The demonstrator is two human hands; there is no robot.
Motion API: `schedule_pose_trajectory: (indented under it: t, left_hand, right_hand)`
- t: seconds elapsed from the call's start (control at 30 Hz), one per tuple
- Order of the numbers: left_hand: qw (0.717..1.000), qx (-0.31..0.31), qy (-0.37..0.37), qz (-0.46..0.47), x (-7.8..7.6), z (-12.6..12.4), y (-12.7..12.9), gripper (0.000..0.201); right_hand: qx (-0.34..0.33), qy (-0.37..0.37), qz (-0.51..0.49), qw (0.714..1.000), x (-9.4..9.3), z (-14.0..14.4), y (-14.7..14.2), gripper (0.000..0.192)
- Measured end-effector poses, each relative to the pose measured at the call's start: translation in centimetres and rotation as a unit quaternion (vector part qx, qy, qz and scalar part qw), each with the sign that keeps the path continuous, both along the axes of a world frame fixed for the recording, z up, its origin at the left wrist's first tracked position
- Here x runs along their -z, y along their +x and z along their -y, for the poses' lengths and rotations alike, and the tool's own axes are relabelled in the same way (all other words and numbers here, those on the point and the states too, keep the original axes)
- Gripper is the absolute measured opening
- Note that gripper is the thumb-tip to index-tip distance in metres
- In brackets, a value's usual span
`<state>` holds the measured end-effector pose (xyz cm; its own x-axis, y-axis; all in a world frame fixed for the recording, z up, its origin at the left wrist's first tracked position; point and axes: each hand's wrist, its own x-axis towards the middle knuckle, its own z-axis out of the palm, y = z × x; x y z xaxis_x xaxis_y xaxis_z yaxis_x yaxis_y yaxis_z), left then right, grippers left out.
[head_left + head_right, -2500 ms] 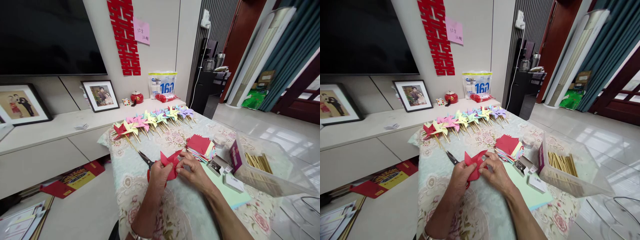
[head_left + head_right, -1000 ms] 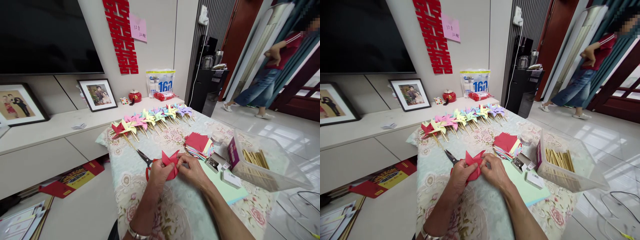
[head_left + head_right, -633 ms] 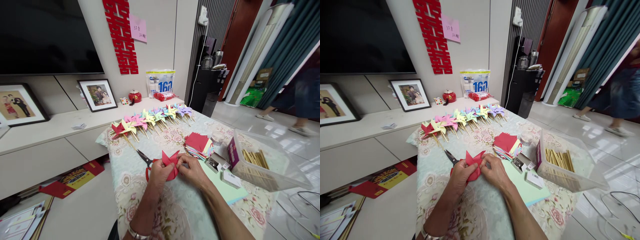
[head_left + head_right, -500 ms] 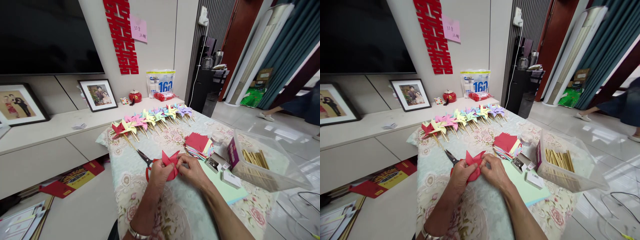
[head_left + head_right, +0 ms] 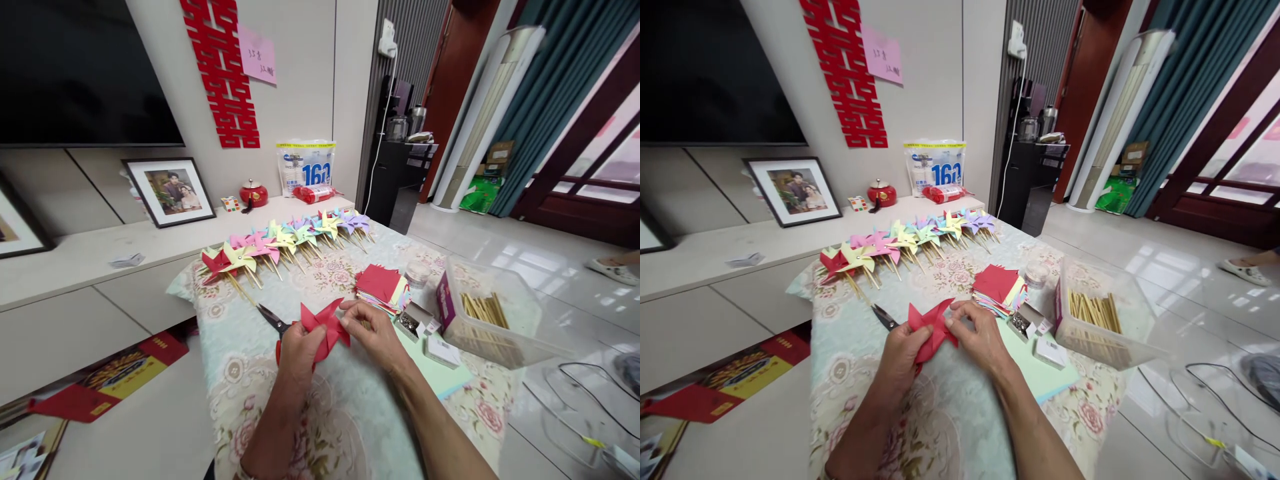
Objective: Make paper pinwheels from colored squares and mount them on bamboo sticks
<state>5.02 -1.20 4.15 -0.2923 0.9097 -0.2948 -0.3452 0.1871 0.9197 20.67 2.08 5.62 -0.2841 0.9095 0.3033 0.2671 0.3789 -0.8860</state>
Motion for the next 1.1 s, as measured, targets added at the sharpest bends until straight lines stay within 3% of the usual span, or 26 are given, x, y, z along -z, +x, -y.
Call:
schedule_pose_trajectory:
  t: [0.23,0.4,0.47,0.57,0.7,1.1]
  left_hand:
    - [0.994,-0.030,0.030,0.096,-0.5,-0.1,0.5,0.021]
    - [0.993,-0.044,0.040,0.099,0.0,-0.3,0.5,0.024]
    - [0.993,-0.048,0.040,0.099,0.2,-0.3,0.4,0.025]
    - [0.993,-0.045,0.041,0.105,0.3,-0.4,0.4,0.027]
    - [0.990,-0.039,0.050,0.123,0.1,-0.4,0.5,0.024]
    - [0.991,-0.036,0.052,0.120,0.3,-0.5,0.5,0.024]
  right_hand:
    - [0.116,0.054,0.047,0.991,0.0,-0.4,0.7,0.017]
    - [0.188,0.085,0.156,0.966,-1.7,-0.2,4.4,0.019]
    - [0.218,0.089,0.267,0.935,-2.2,0.0,6.2,0.018]
    - [0.233,0.063,0.437,0.866,-2.7,0.1,8.0,0.022]
    - [0.217,0.017,0.549,0.807,-2.8,-0.1,8.5,0.027]
    - [0.198,-0.019,0.583,0.788,-3.5,-0.1,8.6,0.026]
